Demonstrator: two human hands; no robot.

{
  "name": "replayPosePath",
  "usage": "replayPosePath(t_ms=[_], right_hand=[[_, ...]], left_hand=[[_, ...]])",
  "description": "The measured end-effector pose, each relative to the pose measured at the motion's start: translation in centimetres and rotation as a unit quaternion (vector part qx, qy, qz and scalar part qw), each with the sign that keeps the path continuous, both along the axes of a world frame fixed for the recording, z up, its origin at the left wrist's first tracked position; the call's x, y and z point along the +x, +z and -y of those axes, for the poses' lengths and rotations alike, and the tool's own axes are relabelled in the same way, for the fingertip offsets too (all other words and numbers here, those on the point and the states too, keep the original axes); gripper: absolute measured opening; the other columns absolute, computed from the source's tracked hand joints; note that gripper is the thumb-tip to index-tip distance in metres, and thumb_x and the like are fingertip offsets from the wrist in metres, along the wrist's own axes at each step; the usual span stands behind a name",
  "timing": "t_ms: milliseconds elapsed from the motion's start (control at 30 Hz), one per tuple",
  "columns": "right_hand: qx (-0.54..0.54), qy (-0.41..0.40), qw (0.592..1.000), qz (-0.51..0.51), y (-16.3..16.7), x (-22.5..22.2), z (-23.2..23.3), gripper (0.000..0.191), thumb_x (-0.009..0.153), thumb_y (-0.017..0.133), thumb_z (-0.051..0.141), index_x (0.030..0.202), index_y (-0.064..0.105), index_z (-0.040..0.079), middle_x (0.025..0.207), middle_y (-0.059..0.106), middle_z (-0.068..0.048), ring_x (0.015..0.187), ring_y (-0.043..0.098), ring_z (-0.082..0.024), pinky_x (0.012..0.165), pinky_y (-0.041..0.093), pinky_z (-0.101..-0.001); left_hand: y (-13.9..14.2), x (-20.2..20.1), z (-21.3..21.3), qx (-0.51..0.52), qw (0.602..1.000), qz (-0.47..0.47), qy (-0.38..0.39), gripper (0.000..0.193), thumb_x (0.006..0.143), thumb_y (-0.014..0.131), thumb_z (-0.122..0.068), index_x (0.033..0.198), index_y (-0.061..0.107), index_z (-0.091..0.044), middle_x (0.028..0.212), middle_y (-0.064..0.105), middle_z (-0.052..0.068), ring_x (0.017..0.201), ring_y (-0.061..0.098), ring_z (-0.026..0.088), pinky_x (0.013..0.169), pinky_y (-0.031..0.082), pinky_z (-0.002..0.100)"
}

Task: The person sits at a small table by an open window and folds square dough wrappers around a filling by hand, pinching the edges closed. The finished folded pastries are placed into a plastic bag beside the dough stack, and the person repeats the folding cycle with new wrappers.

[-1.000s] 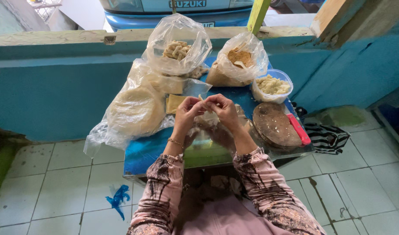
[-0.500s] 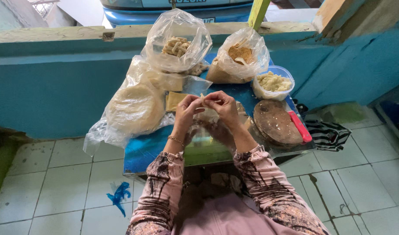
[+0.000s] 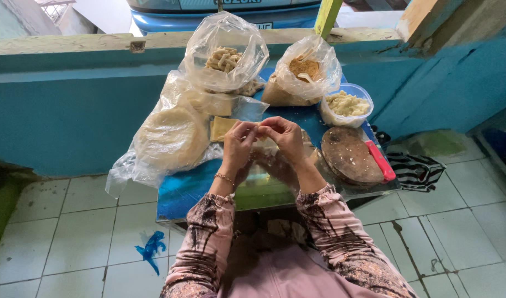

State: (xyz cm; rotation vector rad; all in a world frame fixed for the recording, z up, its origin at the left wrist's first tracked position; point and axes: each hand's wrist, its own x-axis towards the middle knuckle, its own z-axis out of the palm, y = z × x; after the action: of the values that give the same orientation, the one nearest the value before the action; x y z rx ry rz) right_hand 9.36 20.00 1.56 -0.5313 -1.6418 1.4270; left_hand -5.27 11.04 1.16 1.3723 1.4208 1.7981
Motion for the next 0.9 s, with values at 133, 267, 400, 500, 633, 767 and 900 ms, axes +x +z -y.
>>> replayPosePath(t_ms=[133, 267, 400, 500, 633, 767, 900], right_hand=[[0.016, -0.025, 1.000, 0.009, 0.0, 0.1, -0.1, 0.012, 0.094, 0.077, 0.011, 0.101, 0.077, 0.001, 0.092, 0.078, -0.003, 0.083, 0.071, -0.007, 0.077, 0.056, -0.0223], [-0.001, -0.029, 0.999, 0.029, -0.1, 0.2, -0.4, 0.013, 0.094, 0.076, 0.013, 0.101, 0.078, 0.002, 0.090, 0.077, -0.002, 0.078, 0.065, -0.005, 0.071, 0.052, -0.0216], [0.033, -0.048, 0.998, 0.036, -0.5, 0.1, -0.3, 0.013, 0.095, 0.075, 0.015, 0.100, 0.077, 0.004, 0.089, 0.076, 0.000, 0.079, 0.067, -0.004, 0.072, 0.054, -0.0210], [0.021, -0.034, 0.999, 0.016, -0.8, 0.2, -0.6, 0.012, 0.096, 0.074, 0.015, 0.103, 0.077, 0.005, 0.091, 0.077, 0.000, 0.081, 0.066, -0.004, 0.074, 0.054, -0.0217], [-0.051, -0.001, 0.999, 0.014, -1.3, 0.4, -1.6, 0.014, 0.096, 0.074, 0.016, 0.103, 0.078, 0.005, 0.093, 0.077, -0.001, 0.081, 0.068, -0.007, 0.073, 0.056, -0.0246], [-0.053, 0.017, 0.998, 0.005, -1.8, 0.2, -2.0, 0.016, 0.097, 0.073, 0.018, 0.104, 0.076, 0.005, 0.094, 0.077, -0.002, 0.083, 0.070, -0.008, 0.076, 0.058, -0.0255], [-0.064, 0.020, 0.998, 0.002, -1.6, 0.1, -1.8, 0.018, 0.097, 0.072, 0.018, 0.104, 0.075, 0.002, 0.092, 0.076, -0.002, 0.082, 0.070, -0.009, 0.077, 0.059, -0.0266]], left_hand=[[1.1, 0.3, 0.8, 0.015, 0.993, -0.109, 0.045, 0.007, 0.096, 0.069, -0.007, 0.101, 0.073, -0.003, 0.100, 0.070, 0.009, 0.086, 0.076, 0.018, 0.074, 0.060, 0.029], [1.6, 0.5, 1.0, 0.033, 0.993, -0.105, 0.041, 0.007, 0.097, 0.068, -0.009, 0.101, 0.072, -0.004, 0.102, 0.069, 0.010, 0.088, 0.075, 0.021, 0.075, 0.062, 0.031], [1.5, 0.5, 1.2, 0.058, 0.980, -0.180, 0.067, 0.008, 0.095, 0.069, -0.007, 0.102, 0.072, -0.003, 0.103, 0.070, 0.012, 0.090, 0.072, 0.026, 0.076, 0.060, 0.034], [1.4, 0.4, 1.2, 0.063, 0.979, -0.184, 0.064, 0.010, 0.094, 0.068, -0.006, 0.103, 0.072, -0.004, 0.104, 0.070, 0.011, 0.090, 0.073, 0.025, 0.077, 0.060, 0.033], [1.1, 0.3, 0.8, 0.063, 0.992, -0.108, 0.033, 0.008, 0.096, 0.069, -0.008, 0.101, 0.071, -0.002, 0.104, 0.070, 0.008, 0.092, 0.074, 0.019, 0.081, 0.063, 0.030], [0.4, 0.1, 0.3, 0.011, 0.999, -0.033, 0.010, 0.014, 0.094, 0.075, -0.012, 0.096, 0.069, 0.001, 0.098, 0.069, 0.007, 0.088, 0.074, 0.013, 0.076, 0.061, 0.028], [-0.5, -0.3, -0.3, 0.014, 1.000, -0.026, 0.007, 0.014, 0.095, 0.073, -0.010, 0.098, 0.072, 0.003, 0.096, 0.069, 0.006, 0.085, 0.069, 0.011, 0.075, 0.057, 0.026]])
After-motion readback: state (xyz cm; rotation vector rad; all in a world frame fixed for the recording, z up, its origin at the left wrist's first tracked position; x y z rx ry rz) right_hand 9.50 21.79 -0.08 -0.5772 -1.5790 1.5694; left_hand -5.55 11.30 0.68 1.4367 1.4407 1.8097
